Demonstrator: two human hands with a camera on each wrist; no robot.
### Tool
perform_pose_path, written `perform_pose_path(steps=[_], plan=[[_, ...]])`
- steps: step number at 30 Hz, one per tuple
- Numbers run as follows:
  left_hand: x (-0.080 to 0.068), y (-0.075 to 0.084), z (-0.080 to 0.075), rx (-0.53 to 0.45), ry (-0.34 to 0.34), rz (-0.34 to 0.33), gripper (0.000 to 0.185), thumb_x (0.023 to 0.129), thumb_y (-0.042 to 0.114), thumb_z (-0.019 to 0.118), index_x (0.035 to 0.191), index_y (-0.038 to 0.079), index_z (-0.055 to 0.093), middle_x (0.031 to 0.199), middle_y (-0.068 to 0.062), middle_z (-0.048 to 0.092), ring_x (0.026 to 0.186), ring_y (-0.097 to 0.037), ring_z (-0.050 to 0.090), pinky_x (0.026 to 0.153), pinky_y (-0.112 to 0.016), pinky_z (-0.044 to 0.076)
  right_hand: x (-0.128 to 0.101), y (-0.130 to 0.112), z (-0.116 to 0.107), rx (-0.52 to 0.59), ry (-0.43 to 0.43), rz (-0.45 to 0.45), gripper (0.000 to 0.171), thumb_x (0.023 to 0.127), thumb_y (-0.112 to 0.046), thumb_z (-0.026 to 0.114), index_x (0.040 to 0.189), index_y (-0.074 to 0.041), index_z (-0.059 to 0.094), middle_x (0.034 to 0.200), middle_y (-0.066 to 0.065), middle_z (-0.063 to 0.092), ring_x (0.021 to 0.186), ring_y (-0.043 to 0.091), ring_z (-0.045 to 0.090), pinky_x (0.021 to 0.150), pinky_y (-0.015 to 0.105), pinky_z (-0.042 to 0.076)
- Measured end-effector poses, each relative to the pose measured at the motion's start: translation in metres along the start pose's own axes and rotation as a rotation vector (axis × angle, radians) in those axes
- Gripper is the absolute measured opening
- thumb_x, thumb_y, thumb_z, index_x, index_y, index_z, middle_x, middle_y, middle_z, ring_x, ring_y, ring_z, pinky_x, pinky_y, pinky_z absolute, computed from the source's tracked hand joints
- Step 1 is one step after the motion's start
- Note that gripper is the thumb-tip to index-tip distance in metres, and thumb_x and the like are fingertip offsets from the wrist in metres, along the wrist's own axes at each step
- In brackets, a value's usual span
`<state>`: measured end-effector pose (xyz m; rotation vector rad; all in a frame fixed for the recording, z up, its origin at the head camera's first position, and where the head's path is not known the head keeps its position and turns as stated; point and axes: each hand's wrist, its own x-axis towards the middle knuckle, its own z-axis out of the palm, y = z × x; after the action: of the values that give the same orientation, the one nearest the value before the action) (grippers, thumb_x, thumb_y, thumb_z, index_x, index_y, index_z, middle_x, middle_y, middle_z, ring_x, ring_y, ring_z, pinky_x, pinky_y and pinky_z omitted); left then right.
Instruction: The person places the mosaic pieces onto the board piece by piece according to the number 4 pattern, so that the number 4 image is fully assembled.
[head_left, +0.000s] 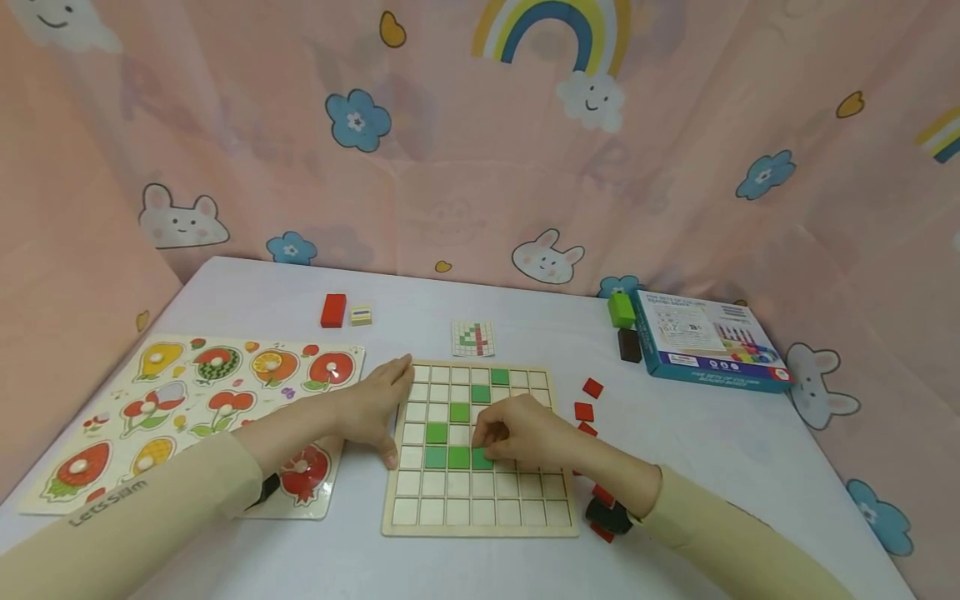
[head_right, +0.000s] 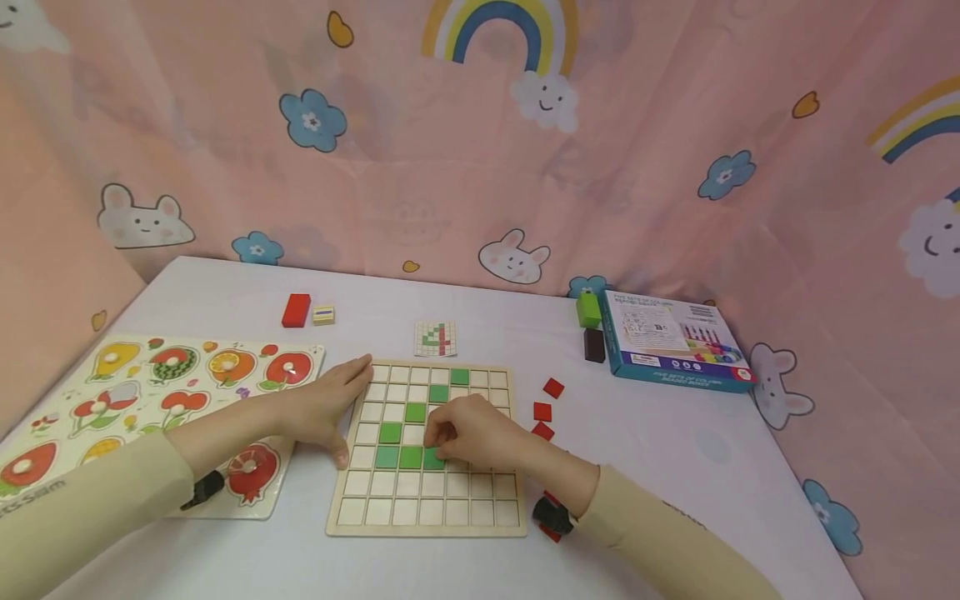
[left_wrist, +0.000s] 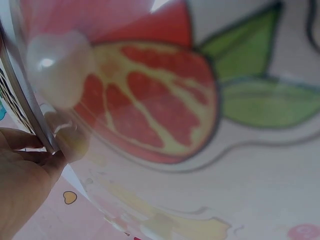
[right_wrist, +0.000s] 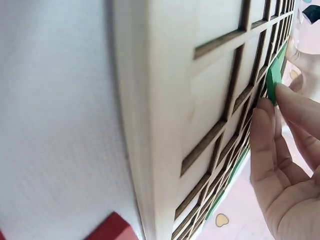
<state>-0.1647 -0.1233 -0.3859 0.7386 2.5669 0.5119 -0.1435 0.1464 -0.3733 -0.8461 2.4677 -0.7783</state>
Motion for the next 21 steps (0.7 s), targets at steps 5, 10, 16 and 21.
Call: perform_pose_path(steps=[5,10,16,21], plan=[[-0.001,0.001,-0.001,-0.001,-0.004,-0.004,0.133,0.058,0.036,0.094,0.153,-0.012,0.014,0.165,-0.029,0.002,0.154,-0.047,0.005,0.126,-0.057,0.017,0.001,0.001,0.000,-0.038,-0.020,-0.009,0.011,0.084,-0.008,0.075,0.088,-0.018,0.074,0.077,-0.011,0.065,0.076,0.007,0.056,0.067,0.017,0.051],[-0.002,0.003,-0.002,0.002,-0.006,-0.004,0.132,0.059,0.037,0.093,0.153,-0.011,0.014,0.165,-0.029,0.002,0.153,-0.047,0.006,0.125,-0.057,0.018,0.000,0.003,-0.011,-0.073,0.003,0.032,0.011,0.086,-0.013,0.074,0.095,-0.020,0.074,0.081,-0.010,0.063,0.078,0.008,0.056,0.068,0.020,0.050],[-0.002,0.003,-0.002,0.000,-0.007,-0.004,0.132,0.059,0.037,0.093,0.153,-0.011,0.014,0.165,-0.029,0.002,0.153,-0.047,0.006,0.125,-0.057,0.018,-0.007,0.029,-0.049,-0.088,0.129,0.087,0.015,0.090,-0.011,0.069,0.104,-0.013,0.074,0.092,0.000,0.068,0.084,0.013,0.058,0.071,0.023,0.051],[-0.002,0.004,-0.002,0.001,-0.008,-0.005,0.133,0.059,0.038,0.093,0.154,-0.011,0.014,0.165,-0.028,0.002,0.153,-0.047,0.005,0.125,-0.057,0.018,-0.018,0.066,-0.080,-0.098,0.234,0.119,0.021,0.090,-0.008,0.067,0.110,-0.009,0.072,0.104,0.009,0.071,0.091,0.019,0.060,0.070,0.024,0.053]])
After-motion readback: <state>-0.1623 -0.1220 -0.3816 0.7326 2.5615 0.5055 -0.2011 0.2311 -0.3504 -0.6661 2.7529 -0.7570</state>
